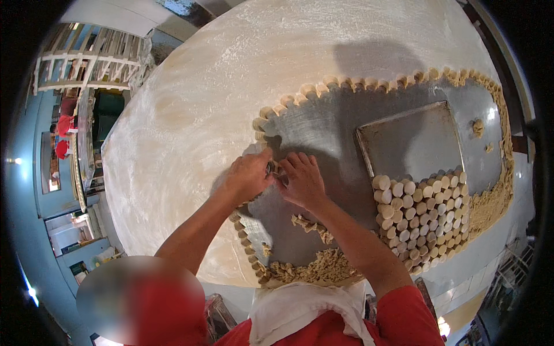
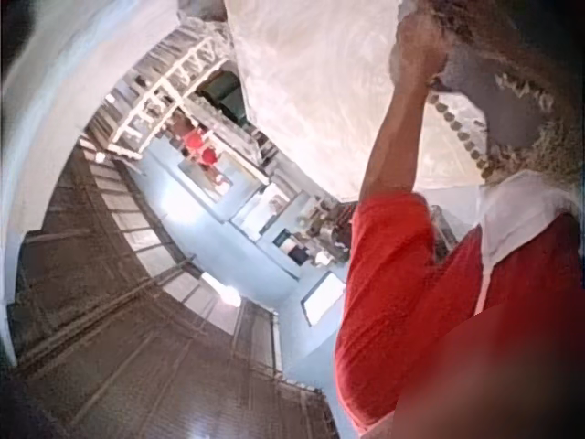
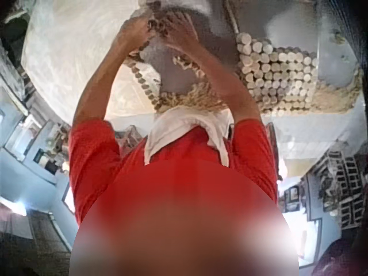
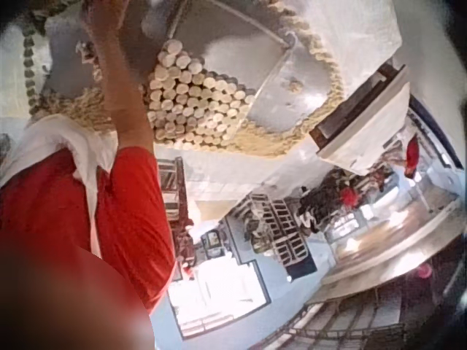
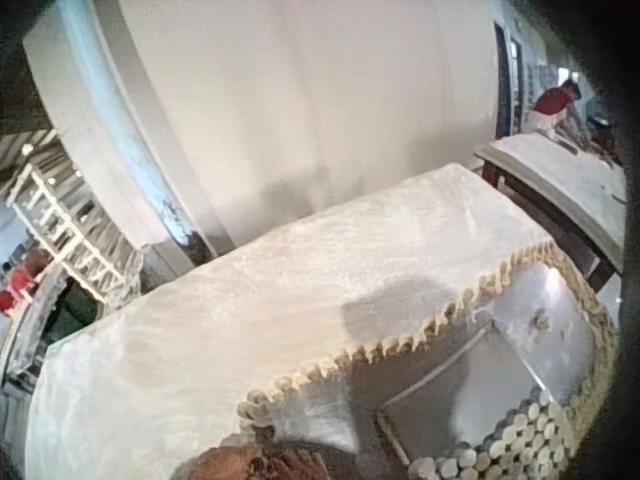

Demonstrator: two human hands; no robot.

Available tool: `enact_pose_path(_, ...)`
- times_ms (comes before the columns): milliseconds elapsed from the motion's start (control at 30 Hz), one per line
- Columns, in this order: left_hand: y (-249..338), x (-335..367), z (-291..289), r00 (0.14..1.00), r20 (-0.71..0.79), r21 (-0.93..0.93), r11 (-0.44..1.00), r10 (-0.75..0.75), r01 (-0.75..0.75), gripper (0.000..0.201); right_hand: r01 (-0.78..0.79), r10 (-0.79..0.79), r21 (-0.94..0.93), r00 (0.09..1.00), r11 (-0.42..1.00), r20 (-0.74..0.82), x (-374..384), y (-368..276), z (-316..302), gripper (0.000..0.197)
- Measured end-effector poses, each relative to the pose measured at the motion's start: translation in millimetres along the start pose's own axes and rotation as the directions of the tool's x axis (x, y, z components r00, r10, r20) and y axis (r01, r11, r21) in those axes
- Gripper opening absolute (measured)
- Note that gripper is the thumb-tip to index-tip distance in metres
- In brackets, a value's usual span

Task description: The person uses a round cutter to cut circular pieces from a large sheet of dough on a metal table. The cut pieces are arranged in rows on a tray while the remaining dough is gathered and repositioned.

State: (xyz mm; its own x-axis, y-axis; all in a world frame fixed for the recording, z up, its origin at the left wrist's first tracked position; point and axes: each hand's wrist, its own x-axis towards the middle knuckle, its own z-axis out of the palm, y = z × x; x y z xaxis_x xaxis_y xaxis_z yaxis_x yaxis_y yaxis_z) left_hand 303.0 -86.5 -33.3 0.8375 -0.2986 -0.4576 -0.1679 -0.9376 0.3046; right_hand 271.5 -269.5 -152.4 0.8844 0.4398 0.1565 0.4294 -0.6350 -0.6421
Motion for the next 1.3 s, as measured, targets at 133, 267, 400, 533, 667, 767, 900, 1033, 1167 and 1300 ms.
enact_pose_path(133,-13,-8,18,0.994,-0.097,-0.141,0.987,0.059,-0.072,0.038,0.036,-0.041,-0.042,0.992,0.998,-0.122,15,1,9,0.029)
enact_pose_path(267,-15,-29,28,0.968,-0.224,-0.292,0.940,0.113,-0.178,0.038,0.019,0.010,0.109,0.965,0.994,-0.261,18,6,8,0.036)
enact_pose_path(400,-30,-44,-2,0.971,-0.198,-0.530,0.848,-0.133,0.008,0.033,0.052,-0.026,0.114,0.975,0.992,-0.219,12,5,4,0.047)
enact_pose_path(533,-34,-35,-35,0.975,-0.221,-0.042,0.999,-0.036,0.028,0.032,0.028,-0.007,0.122,0.986,0.992,-0.168,13,2,-1,0.047)
enact_pose_path(667,-24,-10,-34,0.993,-0.121,0.100,0.995,-0.001,0.013,0.038,0.025,-0.003,0.142,0.989,0.990,-0.150,12,1,-3,0.047)
enact_pose_path(767,-17,13,-18,0.991,-0.128,0.012,0.999,-0.048,0.049,0.037,0.011,0.009,0.111,0.985,0.994,-0.174,23,3,3,0.047)
enact_pose_path(900,-28,27,-7,0.995,-0.094,-0.040,0.999,-0.014,0.011,0.037,0.060,-0.060,-0.006,0.993,0.998,-0.102,43,0,13,0.035)
enact_pose_path(1033,-35,9,16,0.973,-0.150,-0.053,0.982,0.173,-0.183,0.038,0.221,-0.159,-0.118,0.906,0.968,0.394,-4,-14,-3,0.030)
enact_pose_path(1167,-13,-44,77,0.783,-0.291,-0.033,0.812,0.550,-0.583,0.044,0.109,-0.115,0.042,0.858,0.993,0.501,-122,-32,-43,0.046)
enact_pose_path(1300,7,-105,102,0.993,-0.113,-0.810,0.578,0.020,-0.104,0.038,-0.253,0.206,0.359,0.965,0.898,0.163,-211,-48,-77,0.055)
